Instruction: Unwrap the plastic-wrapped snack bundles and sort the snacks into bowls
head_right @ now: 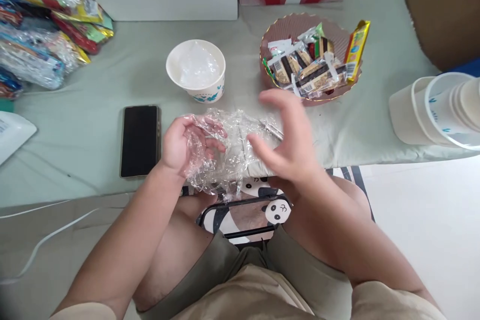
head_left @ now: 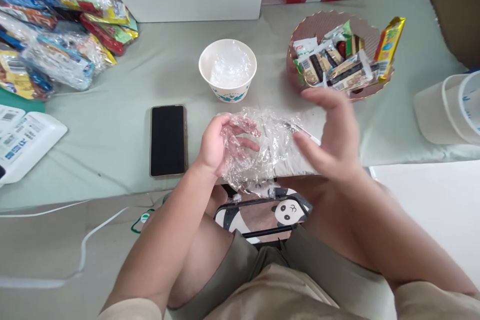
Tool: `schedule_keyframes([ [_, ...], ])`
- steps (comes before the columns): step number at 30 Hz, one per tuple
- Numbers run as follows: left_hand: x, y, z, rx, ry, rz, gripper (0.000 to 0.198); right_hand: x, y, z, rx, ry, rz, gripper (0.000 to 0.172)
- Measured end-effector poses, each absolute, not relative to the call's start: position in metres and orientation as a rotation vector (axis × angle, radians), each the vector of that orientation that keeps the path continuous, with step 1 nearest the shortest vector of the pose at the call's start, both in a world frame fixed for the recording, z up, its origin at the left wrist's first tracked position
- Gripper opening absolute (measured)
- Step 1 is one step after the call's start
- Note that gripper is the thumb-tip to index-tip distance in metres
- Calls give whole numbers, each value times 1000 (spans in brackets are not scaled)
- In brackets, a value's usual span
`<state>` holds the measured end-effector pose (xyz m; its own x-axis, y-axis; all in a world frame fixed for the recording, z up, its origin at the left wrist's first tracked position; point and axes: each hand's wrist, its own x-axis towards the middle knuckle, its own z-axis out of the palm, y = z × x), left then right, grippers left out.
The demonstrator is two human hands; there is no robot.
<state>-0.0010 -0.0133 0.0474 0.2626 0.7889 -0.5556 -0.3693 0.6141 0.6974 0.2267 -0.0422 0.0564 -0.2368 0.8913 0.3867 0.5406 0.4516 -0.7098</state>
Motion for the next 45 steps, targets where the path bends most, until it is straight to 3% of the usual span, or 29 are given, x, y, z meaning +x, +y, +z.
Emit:
schedule_keyframes([
  [3, -7, -14, 44, 554, 966, 721, 41, 203, -53, 41, -1081, -2049, 395, 71],
  [5, -11, -15, 44, 605, 932, 634, 42, 198, -51, 38, -1088, -2072, 381, 65],
  [9, -21, -12, 47, 691, 950, 580, 40, 202, -46, 48, -1189, -2048, 613, 12],
  [14, -42, 0, 48, 801, 1057, 730, 34, 203, -44, 57, -1483, -1485, 911, 28],
  [17, -52, 0, 47, 785, 943, 866, 55, 206, -35, 54, -1489, -1159, 1030, 35],
  [20, -52, -7, 46, 967, 895, 854, 80, 214, -26, 49, -1463, -931, 1094, 28],
  [21, -50, -9, 45, 1012, 941, 870, 76, 217, -24, 48, -1466, -889, 1101, 25],
  [24, -38, -10, 44, 983, 1147, 989, 33, 226, -22, 47, -1484, -881, 1046, 19],
  [30, -29, 0, 45, 736, 1387, 1229, 49, 241, -20, 35, -1314, -930, 868, 20],
  [34, -34, 3, 42, 612, 1251, 1207, 46, 227, -28, 28, -1250, -1049, 1177, 46],
  [37, -39, 0, 42, 592, 1161, 1189, 47, 214, -34, 33, -1348, -1092, 1349, 44],
  [39, -43, -4, 44, 630, 1077, 1101, 57, 211, -34, 38, -1388, -1062, 1276, 39],
  [43, -50, -17, 48, 776, 1054, 656, 114, 213, -30, 42, -1378, -1004, 1156, 43],
  [45, -53, -20, 48, 845, 1107, 559, 112, 215, -30, 42, -1376, -1040, 1157, 43],
])
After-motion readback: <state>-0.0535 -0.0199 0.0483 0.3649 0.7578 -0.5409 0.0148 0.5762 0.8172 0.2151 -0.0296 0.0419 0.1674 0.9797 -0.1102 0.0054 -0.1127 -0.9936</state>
